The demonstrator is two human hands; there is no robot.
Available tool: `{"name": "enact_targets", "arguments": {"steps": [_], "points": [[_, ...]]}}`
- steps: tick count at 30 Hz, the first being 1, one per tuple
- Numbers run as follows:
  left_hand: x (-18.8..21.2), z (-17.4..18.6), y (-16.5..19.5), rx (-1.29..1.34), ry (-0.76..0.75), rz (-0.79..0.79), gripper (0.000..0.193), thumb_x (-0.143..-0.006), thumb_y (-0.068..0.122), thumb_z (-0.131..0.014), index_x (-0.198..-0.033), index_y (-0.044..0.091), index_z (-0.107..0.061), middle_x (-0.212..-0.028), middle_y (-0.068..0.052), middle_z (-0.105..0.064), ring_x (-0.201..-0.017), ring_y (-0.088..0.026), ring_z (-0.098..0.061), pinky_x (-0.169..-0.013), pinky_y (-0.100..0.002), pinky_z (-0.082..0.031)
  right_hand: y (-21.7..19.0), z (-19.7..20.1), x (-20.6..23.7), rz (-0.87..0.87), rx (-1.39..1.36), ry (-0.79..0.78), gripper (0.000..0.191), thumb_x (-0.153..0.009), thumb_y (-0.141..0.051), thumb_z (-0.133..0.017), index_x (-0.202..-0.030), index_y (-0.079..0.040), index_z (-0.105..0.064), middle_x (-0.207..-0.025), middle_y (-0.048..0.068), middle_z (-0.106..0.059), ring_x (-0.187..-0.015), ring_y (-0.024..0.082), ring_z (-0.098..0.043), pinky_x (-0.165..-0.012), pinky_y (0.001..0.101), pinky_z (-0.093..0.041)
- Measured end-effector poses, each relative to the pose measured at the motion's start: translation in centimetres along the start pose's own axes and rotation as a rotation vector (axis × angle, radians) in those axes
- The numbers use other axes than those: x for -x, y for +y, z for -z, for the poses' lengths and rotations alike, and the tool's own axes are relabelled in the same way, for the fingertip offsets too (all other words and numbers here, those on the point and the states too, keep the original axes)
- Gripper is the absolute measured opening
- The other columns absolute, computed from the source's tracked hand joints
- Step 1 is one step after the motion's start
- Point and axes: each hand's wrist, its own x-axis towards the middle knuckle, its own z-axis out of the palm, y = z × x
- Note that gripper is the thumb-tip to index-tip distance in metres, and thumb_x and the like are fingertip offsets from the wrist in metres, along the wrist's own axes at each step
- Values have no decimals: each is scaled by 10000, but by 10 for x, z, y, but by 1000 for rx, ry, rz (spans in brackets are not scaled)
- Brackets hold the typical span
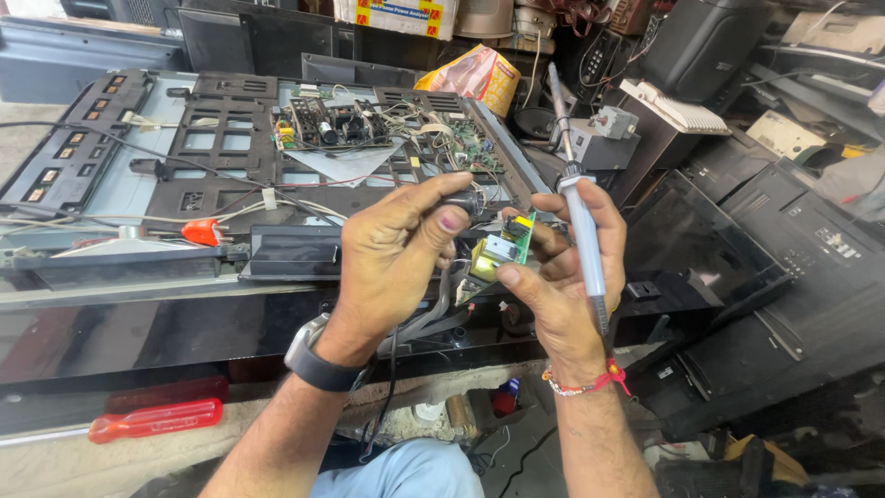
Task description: The person uses a soldering iron to solder components on a small green circuit board. They repeatedly heat solder joints and apply solder, occasionally rotating the board to access different sides. The work is performed over a disassembled television chassis in a cluttered electronics repair workspace.
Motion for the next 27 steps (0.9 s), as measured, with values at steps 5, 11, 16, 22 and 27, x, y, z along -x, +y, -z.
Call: {"name": "enact_targets", "arguments": {"steps": [5, 11, 16, 22, 27], "points": [[-9, -13, 43, -260, -83, -226, 204, -1105, 136, -698, -1287, 44, -713, -1068, -48, -691, -834, -82, -662, -736, -215, -557, 19, -5, -7, -7, -55, 24, 946, -812, 49, -879, -1570, -82, -328, -1404, 160, -545, -1270, 275, -643, -1101, 425, -605], [-23, -97, 65, -687, -473, -684, 285, -855, 27, -744, -1122, -55, -692, -1003, -205, -726, -887, -354, -707, -799, -439, -560, 35, -25, -9, 0, 56, 4, 858, -884, -31, -917, -1548, -64, -375, -1359, 120, -541, -1244, 219, -573, -1119, 362, -518], [-44, -174, 0, -1057, -800, -407, 55, -818, 48, -690, -842, 21, -733, -877, -241, -718, -837, -426, -709, -696, -493, -581, 43, -39, -20, -41, 33, -8, 924, -843, -100, -925, -1575, -85, -362, -1358, 119, -537, -1270, 203, -614, -1148, 353, -556], [-50, -206, -59, -1195, -751, -185, 122, -781, 34, -710, -891, 57, -757, -903, -209, -732, -849, -408, -726, -689, -484, -598, 49, -36, -20, 24, 166, -25, 900, -847, -153, -937, -1543, -127, -368, -1383, 150, -574, -1265, 240, -662, -1093, 332, -602], [-57, -204, -77, -1304, -763, -137, 139, -778, 55, -742, -915, 53, -757, -931, -207, -729, -871, -396, -728, -705, -473, -603, 45, -39, -21, -3, 154, -66, 910, -842, -192, -929, -1553, -137, -364, -1394, 158, -591, -1289, 278, -692, -1088, 352, -628]]}}
